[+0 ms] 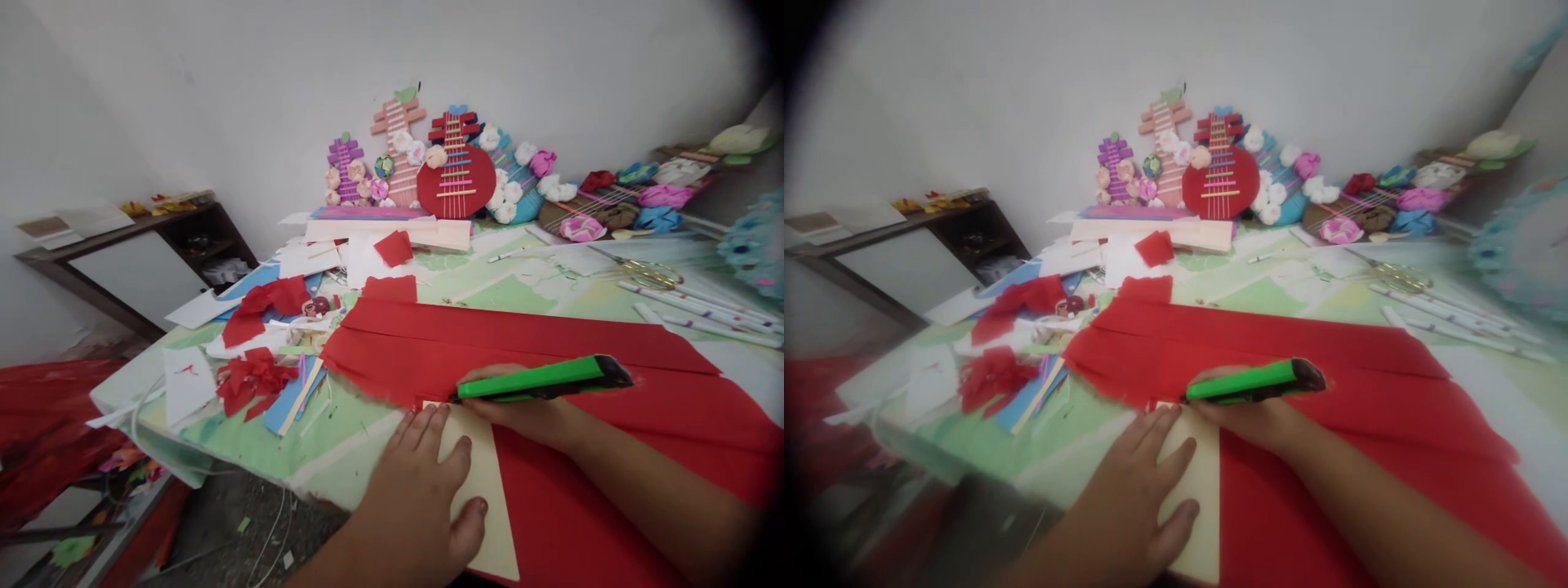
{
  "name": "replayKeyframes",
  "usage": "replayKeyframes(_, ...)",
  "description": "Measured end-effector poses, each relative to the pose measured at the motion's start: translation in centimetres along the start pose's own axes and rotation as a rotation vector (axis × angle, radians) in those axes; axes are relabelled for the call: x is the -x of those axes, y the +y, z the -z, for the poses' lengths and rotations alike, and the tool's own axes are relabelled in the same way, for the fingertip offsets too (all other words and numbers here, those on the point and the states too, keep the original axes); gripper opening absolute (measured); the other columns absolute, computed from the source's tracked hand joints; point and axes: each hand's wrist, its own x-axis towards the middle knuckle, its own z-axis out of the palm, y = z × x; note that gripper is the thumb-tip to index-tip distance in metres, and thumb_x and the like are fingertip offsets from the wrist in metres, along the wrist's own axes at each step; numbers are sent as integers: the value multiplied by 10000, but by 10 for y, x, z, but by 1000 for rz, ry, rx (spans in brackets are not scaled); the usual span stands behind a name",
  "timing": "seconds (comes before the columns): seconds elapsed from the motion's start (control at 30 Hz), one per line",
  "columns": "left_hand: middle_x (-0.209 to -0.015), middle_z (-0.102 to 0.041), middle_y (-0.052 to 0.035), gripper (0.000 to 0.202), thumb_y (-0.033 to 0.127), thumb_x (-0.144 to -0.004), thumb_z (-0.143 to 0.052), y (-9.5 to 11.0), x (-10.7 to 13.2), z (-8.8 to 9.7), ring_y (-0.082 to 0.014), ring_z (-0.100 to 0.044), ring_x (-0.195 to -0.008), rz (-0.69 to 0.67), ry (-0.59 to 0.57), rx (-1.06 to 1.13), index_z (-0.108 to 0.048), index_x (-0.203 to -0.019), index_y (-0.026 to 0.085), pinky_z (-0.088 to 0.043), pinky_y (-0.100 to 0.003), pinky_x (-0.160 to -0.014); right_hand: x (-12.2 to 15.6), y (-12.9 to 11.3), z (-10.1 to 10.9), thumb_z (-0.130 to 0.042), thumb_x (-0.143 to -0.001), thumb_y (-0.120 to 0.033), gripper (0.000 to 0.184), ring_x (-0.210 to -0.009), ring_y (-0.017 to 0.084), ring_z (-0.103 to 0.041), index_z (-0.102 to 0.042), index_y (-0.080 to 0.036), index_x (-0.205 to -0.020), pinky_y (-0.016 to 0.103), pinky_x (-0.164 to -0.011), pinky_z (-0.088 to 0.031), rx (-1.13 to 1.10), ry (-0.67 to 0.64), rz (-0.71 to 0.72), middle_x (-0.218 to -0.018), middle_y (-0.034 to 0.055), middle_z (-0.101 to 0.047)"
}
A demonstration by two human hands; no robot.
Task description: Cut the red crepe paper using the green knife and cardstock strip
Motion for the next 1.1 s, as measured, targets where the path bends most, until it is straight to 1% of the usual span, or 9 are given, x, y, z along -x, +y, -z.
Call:
replayKeyframes(0.07, -1311, -357, -188, 471, 423, -768, -496, 0, 0, 1, -323, -310, -1203, 2, -3, 1, -511, -1158, 159, -283, -486, -954, 0, -1, 0, -525, -775, -290, 134, -773, 171, -606, -632, -209, -773, 283, -707, -484, 13, 6, -17, -822, 17, -655)
replayKeyframes(0.2, -1314, -353, -186, 473, 426, -768, -499, 0, 1, 1, -317, -298, -1210, 0, 4, 6, -508, -1161, 163, -275, -480, -962, 0, 0, 0, -535, -766, -288, 115, -763, 167, -607, -628, -221, -764, 282, -701, -487, 15, 11, -1, -818, 11, -654)
replayKeyframes(0.4, -1305, -372, -175, 468, 432, -767, -502, 0, 1, 0, -315, -318, -1199, -3, 23, 8, -517, -1150, 164, -292, -487, -951, 0, 0, 2, -545, -764, -305, 133, -737, 159, -605, -630, -204, -782, 265, -675, -487, 0, -27, -31, -802, 16, -653)
replayKeyframes(0.63, -1306, -365, -187, 474, 439, -768, -496, -1, 1, -1, -319, -307, -1204, -4, 1, 10, -512, -1154, 164, -279, -485, -958, 1, 2, 4, -547, -758, -323, 157, -759, 156, -604, -631, -201, -812, 261, -682, -485, -17, -42, -29, -826, 18, -655)
replayKeyframes(0.93, -1307, -368, -179, 463, 434, -772, -495, 0, 2, -1, -314, -314, -1202, -22, 34, 5, -515, -1143, 158, -291, -480, -956, 0, 8, 2, -528, -766, -298, 134, -719, 157, -601, -626, -207, -777, 261, -649, -488, 85, -66, 12, -782, 12, -657)
replayKeyframes(1.1, -1306, -369, -180, 460, 424, -761, -509, 0, 2, -1, -317, -321, -1199, -16, 27, 7, -519, -1137, 160, -287, -479, -958, -1, 6, 2, -529, -753, -251, 106, -703, 167, -601, -629, -217, -759, 268, -629, -486, 121, -48, -2, -756, 7, -655)
